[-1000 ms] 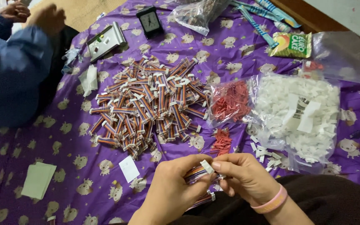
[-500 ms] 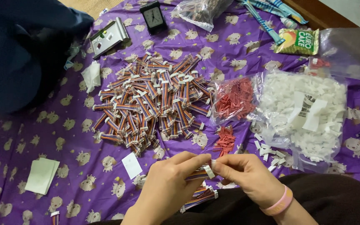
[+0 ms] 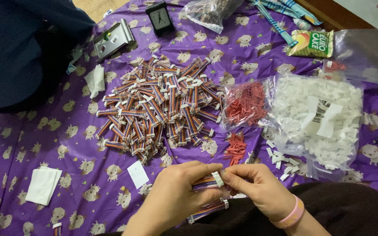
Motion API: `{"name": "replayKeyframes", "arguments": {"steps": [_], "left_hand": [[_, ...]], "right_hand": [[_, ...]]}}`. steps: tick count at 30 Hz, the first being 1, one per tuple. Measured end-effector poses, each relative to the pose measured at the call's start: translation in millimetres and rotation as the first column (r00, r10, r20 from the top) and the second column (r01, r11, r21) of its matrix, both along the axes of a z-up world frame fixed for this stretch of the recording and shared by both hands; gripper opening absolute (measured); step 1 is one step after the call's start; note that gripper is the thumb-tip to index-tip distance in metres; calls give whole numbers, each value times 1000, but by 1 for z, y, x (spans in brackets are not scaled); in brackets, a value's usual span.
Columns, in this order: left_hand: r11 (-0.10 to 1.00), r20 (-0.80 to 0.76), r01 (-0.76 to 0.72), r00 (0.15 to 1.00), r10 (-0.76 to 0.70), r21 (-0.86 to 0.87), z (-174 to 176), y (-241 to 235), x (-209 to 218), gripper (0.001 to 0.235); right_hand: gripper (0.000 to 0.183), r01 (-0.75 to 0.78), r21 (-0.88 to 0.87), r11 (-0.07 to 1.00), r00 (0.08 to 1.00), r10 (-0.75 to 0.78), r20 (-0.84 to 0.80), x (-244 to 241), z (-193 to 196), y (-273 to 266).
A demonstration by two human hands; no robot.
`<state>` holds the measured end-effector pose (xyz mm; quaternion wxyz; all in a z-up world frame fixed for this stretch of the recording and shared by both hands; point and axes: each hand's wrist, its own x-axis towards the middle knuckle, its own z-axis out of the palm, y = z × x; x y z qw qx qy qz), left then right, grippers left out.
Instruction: The person repeatedly picks up small striped ribbon cables and white plastic connectors, then inserts the connector onto the cable end. The person works one at a time, stacking completed units on the purple surface. Another person is visible in the background performing a similar task.
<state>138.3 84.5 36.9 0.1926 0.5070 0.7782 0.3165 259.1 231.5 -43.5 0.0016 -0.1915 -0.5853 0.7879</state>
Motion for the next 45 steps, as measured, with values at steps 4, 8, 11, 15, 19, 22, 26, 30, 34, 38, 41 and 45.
{"name": "replayKeyframes", "arguments": {"steps": [4, 8, 11, 15, 19, 22, 26, 30, 34, 38, 41, 45], "left_hand": [[963, 380, 25, 921, 82, -268, 31, -2, -7, 57], [971, 380, 16, 921, 78, -238, 22, -2, -7, 38], [957, 456, -76, 867, 201, -279, 16, 0, -5, 34], [918, 606, -122, 717, 345, -377, 10, 3, -3, 35], [883, 602, -163, 677, 425, -440, 11, 4, 1, 34], [924, 751, -186, 540, 380, -334, 5, 2, 4, 33], [925, 767, -192, 518, 378, -326, -3, 0, 1, 34], [907, 571, 10, 780, 255, -420, 0, 1, -22, 36], [759, 220, -102, 924, 311, -643, -5, 5, -48, 43], [632, -99, -393, 889, 447, -668, -39, 13, -72, 19], [685, -200, -444, 890, 409, -578, -73, 21, -76, 16], [821, -423, -393, 882, 208, -415, -125, 30, -82, 32]], "right_hand": [[24, -41, 149, 988, 997, 30, 73, -1, 10, 4], [26, -95, 108, 990, 995, 90, 45, -1, 13, 3], [24, -116, 127, 985, 993, 115, 13, 2, 10, 1], [24, -146, 109, 983, 987, 152, -51, 6, 13, -1], [25, -181, 139, 974, 982, 186, -20, 6, 15, -3], [24, -149, 49, 988, 986, 152, -70, 10, 11, -3], [24, -109, -79, 991, 994, 109, 3, 8, 6, -7], [23, -75, -138, 987, 969, 105, 223, -1, -9, -17], [34, -530, 318, 786, 794, 328, 512, -6, -4, -24], [44, -838, 396, 376, 501, 241, 831, -11, 0, -29], [50, -877, 353, 326, 443, 266, 856, -13, -2, -28], [50, -887, 346, 307, 425, 244, 872, -15, -3, -24]]}}
